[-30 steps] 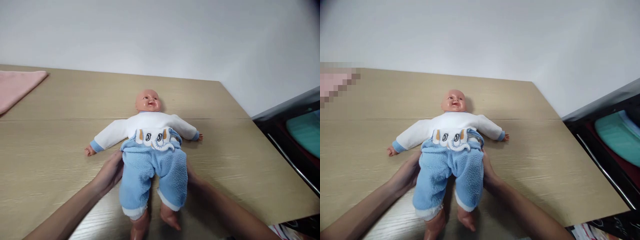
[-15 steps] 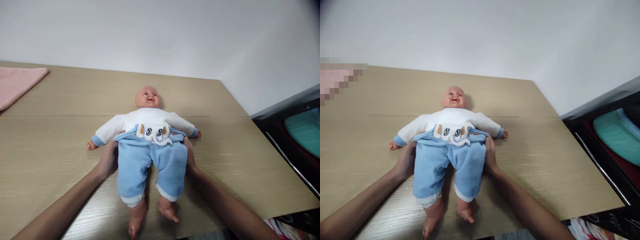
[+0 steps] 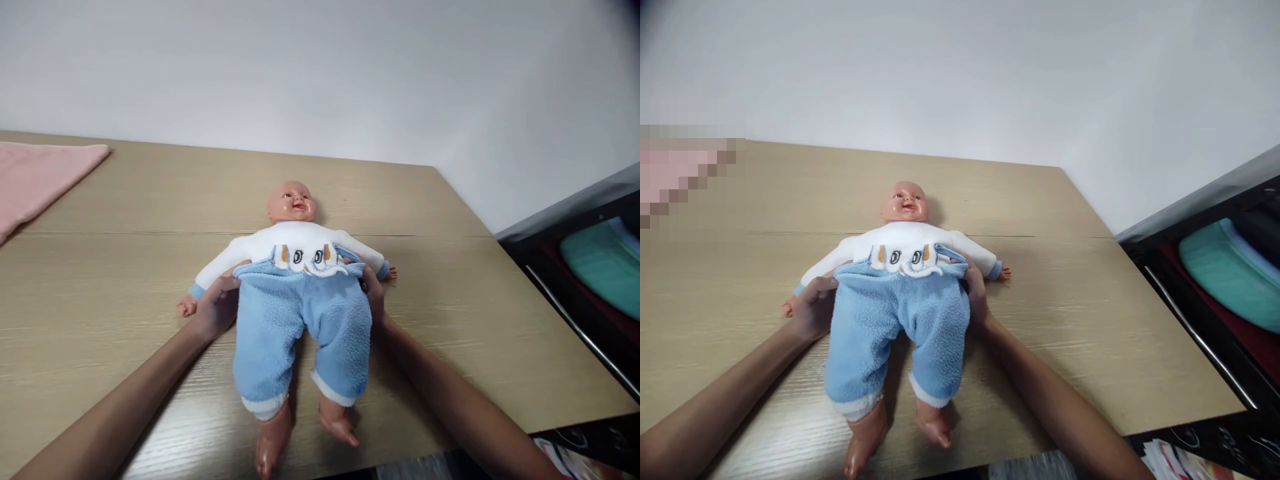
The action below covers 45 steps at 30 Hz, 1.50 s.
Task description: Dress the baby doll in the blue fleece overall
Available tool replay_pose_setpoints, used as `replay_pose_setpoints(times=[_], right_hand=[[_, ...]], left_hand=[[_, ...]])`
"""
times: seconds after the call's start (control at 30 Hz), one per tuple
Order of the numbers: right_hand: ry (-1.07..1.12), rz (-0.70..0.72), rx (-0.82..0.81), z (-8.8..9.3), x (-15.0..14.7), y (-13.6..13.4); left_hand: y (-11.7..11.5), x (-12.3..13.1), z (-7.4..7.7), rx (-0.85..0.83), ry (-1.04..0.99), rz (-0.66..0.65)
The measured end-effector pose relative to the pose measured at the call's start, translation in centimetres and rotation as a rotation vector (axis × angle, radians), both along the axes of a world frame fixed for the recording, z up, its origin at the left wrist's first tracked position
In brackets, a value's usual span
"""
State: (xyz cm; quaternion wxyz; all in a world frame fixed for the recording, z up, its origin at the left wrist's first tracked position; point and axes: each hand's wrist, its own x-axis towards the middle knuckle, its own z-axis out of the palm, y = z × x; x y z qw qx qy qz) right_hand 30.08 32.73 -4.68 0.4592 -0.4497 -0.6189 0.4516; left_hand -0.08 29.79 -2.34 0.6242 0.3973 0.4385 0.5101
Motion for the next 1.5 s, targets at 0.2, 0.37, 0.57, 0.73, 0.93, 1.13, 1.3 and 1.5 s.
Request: replay_pose_setpoints(times=[0.2,0.37,0.57,0.73,0.93,1.13,1.3,1.5], right_hand=[[0.009,0.215,0.068,4.4,1.0,-0.3],[-0.061,0.222,0.027,5.2,-0.3,1.5],[-0.145,0.047,0.012,2.6,-1.7,4.1],[-0.231,0.041,0.027,2.1,-0.6,3.8],[-0.139,0.016,0.045,1.4,0.3,3.8],[-0.023,-0.129,0.080,-0.1,-0.2,4.0],[-0.041,-0.119,0.086,0.7,0.0,3.9],[-0.206,-0.098,0.146,4.6,-0.8,4.5]], left_hand=[[0.2,-3.2,1.6,0.253,0.183,-0.255],[1.4,-2.8,3.4,0.475,0.305,-0.178],[2.7,-1.5,1.9,0.180,0.438,-0.072],[3.3,-0.9,0.9,0.259,0.630,0.033],[4.3,0.1,-1.1,0.415,0.589,0.169],[5.8,1.1,-2.8,0.525,0.447,0.378],[6.7,1.0,-3.2,0.501,0.295,0.440],[6.6,0.9,-3.4,0.450,0.188,0.445]])
